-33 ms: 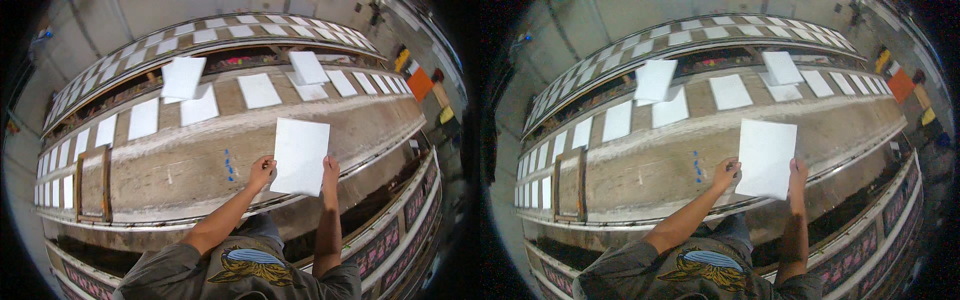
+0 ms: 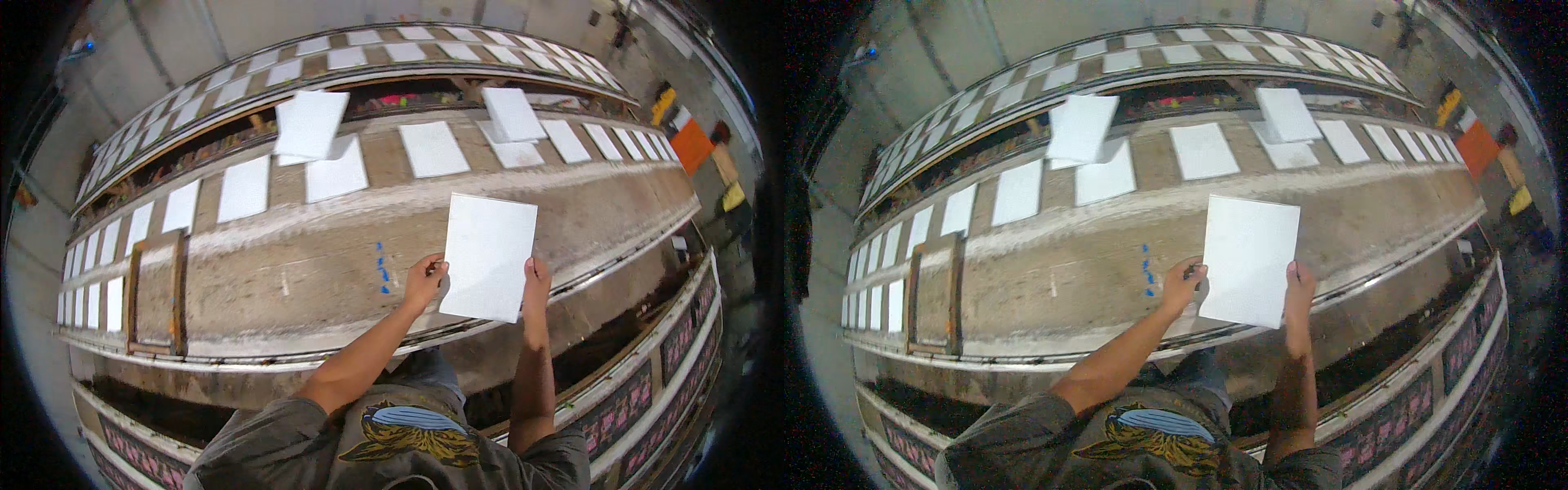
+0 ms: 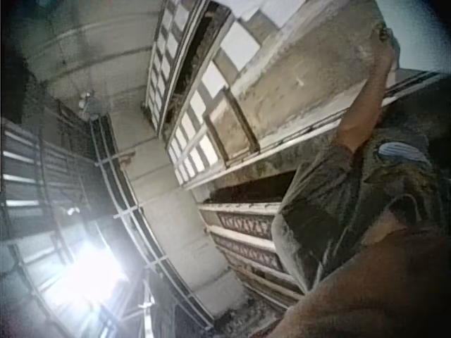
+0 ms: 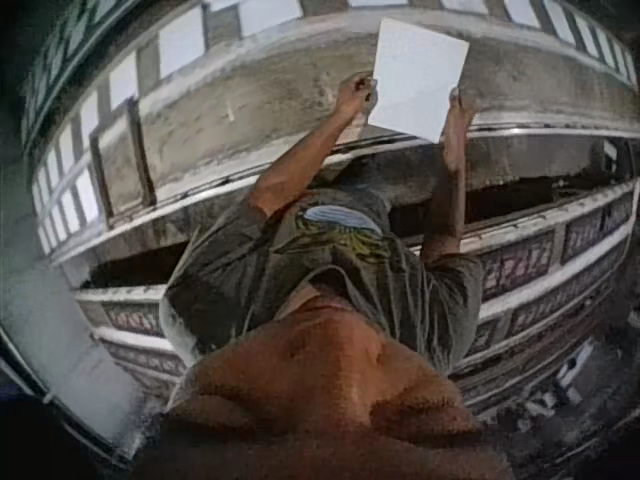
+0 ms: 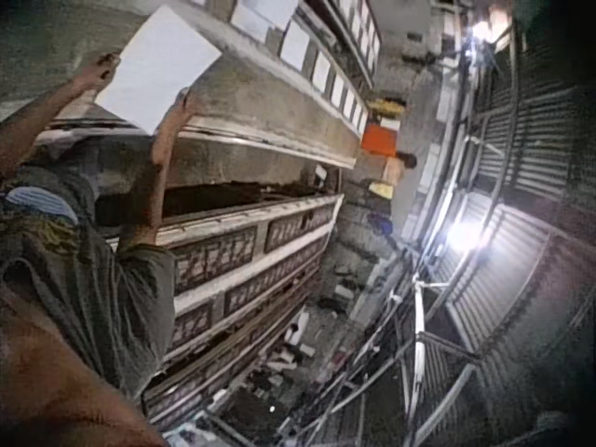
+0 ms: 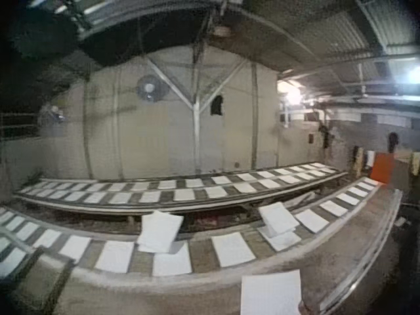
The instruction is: The person repeatedly picks up white rectangular sheets of paper and places them into wooden frames on a workbench. They smooth the paper with their hands to ensure it is flat within the frame before moving to the next sheet. The process is repeated continuously throughout the clip.
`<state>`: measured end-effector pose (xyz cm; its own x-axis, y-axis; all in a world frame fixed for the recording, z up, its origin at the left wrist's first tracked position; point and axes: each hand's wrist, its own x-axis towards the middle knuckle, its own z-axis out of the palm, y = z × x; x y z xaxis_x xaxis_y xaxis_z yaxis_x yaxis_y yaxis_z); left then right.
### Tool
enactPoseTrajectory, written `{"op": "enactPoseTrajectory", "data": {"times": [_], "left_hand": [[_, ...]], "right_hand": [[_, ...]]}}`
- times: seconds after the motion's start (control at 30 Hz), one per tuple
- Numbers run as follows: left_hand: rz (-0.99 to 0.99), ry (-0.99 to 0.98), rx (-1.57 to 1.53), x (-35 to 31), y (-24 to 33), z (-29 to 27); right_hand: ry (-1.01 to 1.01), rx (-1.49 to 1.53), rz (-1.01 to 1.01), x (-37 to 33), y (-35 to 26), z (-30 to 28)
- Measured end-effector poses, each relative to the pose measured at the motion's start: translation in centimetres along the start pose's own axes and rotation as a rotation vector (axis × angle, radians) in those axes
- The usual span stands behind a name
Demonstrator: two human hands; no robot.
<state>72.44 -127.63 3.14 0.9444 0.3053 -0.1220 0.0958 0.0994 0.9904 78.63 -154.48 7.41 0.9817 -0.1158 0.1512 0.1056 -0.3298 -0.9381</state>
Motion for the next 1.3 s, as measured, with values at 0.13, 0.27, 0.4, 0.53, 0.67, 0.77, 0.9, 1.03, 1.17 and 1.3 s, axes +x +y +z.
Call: {"op": "enactPoseTrajectory", "data": {"times": [0.13, 0.27, 0.4, 0.53, 0.67, 0.77, 0.9, 1.03, 1.17, 1.3], "left_hand": [[0.017, 0.200, -0.002, -1.8, 0.5, -9.1], [0.060, 0.379, 0.042, -3.7, 0.4, -18.1], [0.135, 0.545, 0.069, -5.9, 0.6, -25.7], [0.052, 0.707, 0.063, -8.6, 0.8, -32.2], [0.108, 0.828, 0.108, -10.6, 1.1, -38.8], [0.110, 0.822, 0.135, -11.7, 1.9, -44.4], [0.125, 0.796, 0.207, -13.1, 3.1, -53.4], [0.119, 0.811, 0.392, -14.6, 4.5, -63.2], [0.076, 0.816, 0.446, -15.7, 5.7, -68.1], [0.075, 0.807, 0.465, -15.9, 4.4, -71.6]], "right_hand": [[-0.099, 0.140, -0.001, -3.6, -0.5, 9.4], [-0.357, 0.171, 0.086, -5.8, -2.0, 16.7], [-0.580, 0.182, 0.117, -8.3, -2.7, 24.1], [-0.685, 0.139, 0.003, -11.0, -3.1, 32.0], [-0.775, 0.066, 0.017, -14.9, -8.2, 37.8], [-0.784, 0.118, 0.000, -17.9, -9.6, 42.6], [-0.714, 0.189, 0.079, -23.2, -13.6, 49.2], [-0.679, 0.169, 0.242, -29.4, -18.8, 55.7], [-0.596, 0.131, 0.088, -32.3, -17.0, 60.7], [-0.592, 0.069, -0.021, -33.6, -18.2, 63.7]]}}
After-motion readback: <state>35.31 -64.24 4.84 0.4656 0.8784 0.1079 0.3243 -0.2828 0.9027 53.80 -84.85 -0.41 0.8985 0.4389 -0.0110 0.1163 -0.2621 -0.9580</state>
